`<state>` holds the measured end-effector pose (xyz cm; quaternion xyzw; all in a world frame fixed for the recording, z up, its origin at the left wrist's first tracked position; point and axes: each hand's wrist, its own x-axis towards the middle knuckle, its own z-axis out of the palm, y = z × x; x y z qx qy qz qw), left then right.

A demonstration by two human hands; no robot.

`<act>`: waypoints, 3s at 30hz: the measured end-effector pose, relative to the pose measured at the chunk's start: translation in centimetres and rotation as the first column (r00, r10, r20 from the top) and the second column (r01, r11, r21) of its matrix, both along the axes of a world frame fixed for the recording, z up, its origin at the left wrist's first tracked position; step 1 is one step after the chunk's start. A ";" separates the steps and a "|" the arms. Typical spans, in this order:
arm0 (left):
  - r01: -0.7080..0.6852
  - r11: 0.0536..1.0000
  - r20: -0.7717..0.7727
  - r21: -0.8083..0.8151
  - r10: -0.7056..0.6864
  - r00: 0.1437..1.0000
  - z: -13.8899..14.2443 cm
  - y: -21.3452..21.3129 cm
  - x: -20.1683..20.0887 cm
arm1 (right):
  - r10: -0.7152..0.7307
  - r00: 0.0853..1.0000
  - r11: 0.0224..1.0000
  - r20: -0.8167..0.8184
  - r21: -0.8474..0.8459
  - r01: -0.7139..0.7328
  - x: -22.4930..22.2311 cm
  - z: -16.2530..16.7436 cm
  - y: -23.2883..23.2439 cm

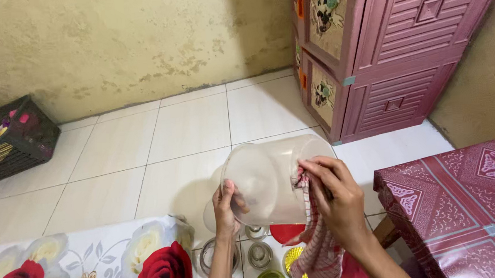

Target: The person sits on the floor and wipes plastic containers and lids with a checkered cloth, turning each container to clean its sides and rim, then sets the wiped containers down with the other dishes.

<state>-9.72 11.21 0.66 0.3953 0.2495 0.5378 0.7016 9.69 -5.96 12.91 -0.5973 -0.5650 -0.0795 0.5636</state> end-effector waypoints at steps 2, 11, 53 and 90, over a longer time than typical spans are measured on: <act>-0.042 0.999 0.012 -0.010 0.042 0.999 -0.1 0.2 -0.3 | 0.014 1.000 1.000 -0.012 0.015 -0.014 -0.7 -0.9 -0.9; 0.088 0.995 -0.084 0.046 -0.084 0.993 -0.4 -0.5 -1.2 | -0.006 0.997 0.986 0.078 0.168 -0.007 0.2 -5.1 -1.3; 0.090 0.995 -0.148 -0.035 -0.094 0.985 -0.3 0.3 -0.5 | -0.149 0.981 0.988 -0.126 -0.058 0.142 3.9 -7.6 3.2; -0.188 0.979 -0.095 -0.078 0.181 0.979 -0.8 -1.6 4.3 | -0.270 0.962 0.963 -0.043 0.013 0.270 0.1 -11.9 0.5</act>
